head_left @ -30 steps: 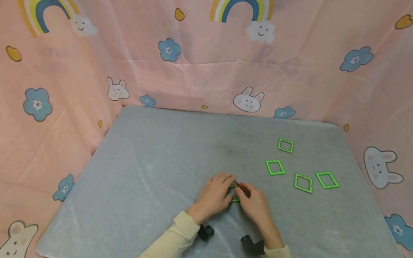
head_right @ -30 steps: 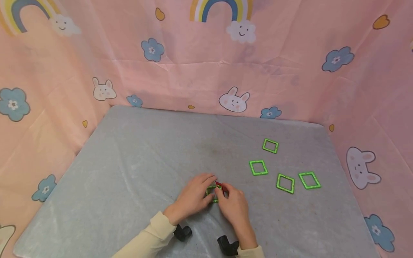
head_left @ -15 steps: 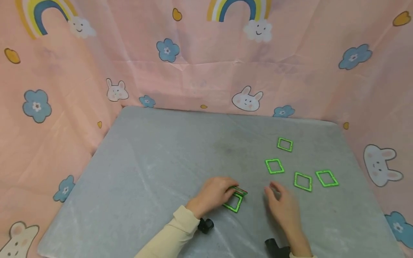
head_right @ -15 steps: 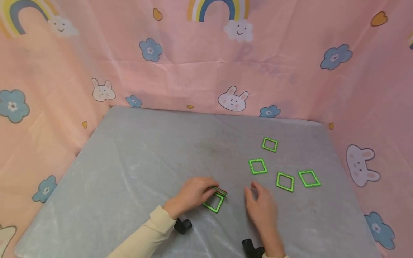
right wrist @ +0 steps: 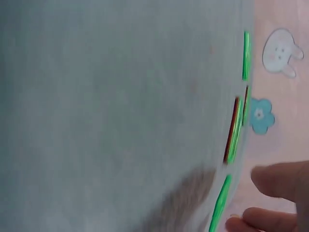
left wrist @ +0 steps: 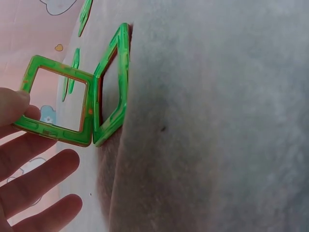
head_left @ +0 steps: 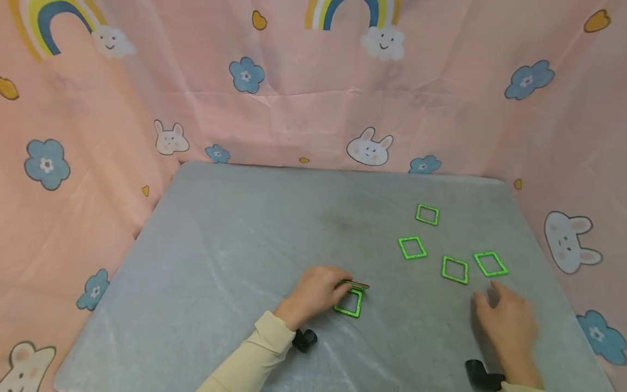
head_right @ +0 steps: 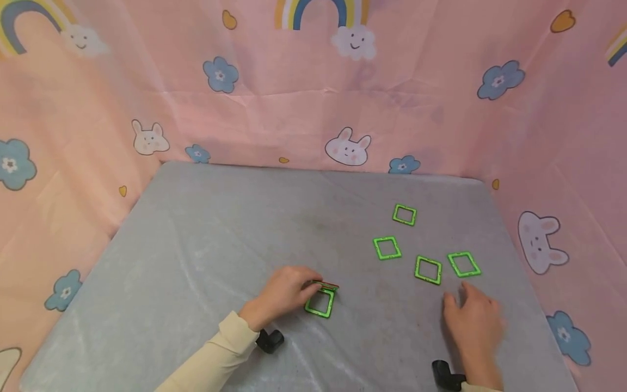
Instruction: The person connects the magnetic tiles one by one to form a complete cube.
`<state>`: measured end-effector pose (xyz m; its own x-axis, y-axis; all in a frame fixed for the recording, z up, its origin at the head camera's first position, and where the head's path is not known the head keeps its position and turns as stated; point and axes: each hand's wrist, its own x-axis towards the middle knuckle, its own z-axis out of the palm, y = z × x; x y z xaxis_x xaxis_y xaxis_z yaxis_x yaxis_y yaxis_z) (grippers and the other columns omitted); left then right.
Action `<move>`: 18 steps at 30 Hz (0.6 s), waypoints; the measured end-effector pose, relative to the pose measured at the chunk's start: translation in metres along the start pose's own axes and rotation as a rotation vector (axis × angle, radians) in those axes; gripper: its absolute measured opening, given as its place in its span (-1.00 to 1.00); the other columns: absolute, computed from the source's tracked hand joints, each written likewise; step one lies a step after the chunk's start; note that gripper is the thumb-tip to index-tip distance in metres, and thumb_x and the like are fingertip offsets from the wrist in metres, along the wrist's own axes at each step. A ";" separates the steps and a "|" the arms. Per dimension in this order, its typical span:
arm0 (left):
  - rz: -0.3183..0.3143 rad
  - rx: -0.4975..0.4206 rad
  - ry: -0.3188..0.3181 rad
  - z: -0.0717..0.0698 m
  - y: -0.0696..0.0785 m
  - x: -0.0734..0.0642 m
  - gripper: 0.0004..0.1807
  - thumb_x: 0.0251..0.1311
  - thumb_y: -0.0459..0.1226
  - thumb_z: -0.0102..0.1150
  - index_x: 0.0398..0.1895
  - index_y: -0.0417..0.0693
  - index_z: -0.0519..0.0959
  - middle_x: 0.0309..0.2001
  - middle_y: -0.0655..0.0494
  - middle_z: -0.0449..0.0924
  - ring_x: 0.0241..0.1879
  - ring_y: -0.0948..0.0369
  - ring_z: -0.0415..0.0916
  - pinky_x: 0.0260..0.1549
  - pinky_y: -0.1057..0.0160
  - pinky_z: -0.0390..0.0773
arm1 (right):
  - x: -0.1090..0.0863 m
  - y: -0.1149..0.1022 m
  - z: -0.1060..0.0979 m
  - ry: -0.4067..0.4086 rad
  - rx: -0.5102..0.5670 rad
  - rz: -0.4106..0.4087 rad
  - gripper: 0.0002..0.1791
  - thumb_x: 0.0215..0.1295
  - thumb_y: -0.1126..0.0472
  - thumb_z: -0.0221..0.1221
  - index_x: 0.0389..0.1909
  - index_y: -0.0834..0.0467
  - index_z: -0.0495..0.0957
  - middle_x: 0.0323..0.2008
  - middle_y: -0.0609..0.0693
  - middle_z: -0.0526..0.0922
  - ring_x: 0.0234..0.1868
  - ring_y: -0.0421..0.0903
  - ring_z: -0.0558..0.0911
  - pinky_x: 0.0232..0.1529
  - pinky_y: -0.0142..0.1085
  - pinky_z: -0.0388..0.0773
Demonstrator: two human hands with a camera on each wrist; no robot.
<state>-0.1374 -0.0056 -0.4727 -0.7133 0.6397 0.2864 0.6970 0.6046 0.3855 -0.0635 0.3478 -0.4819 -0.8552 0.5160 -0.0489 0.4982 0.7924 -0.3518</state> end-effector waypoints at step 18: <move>-0.011 0.035 -0.010 -0.005 0.000 -0.002 -0.89 0.24 -0.20 0.28 -0.27 0.08 0.76 -0.34 0.25 0.72 -0.39 0.36 0.61 -0.47 0.41 0.50 | 0.063 0.017 -0.011 -0.163 -0.135 0.036 -0.11 0.32 -0.26 0.07 0.27 0.46 0.18 0.09 0.53 0.33 0.08 0.53 0.20 -0.11 0.33 0.18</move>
<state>-0.1363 -0.0095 -0.4694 -0.7203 0.6373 0.2738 0.6914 0.6280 0.3573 -0.1071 0.3971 -0.4810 -0.8426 0.4943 -0.2138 0.5345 0.8162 -0.2194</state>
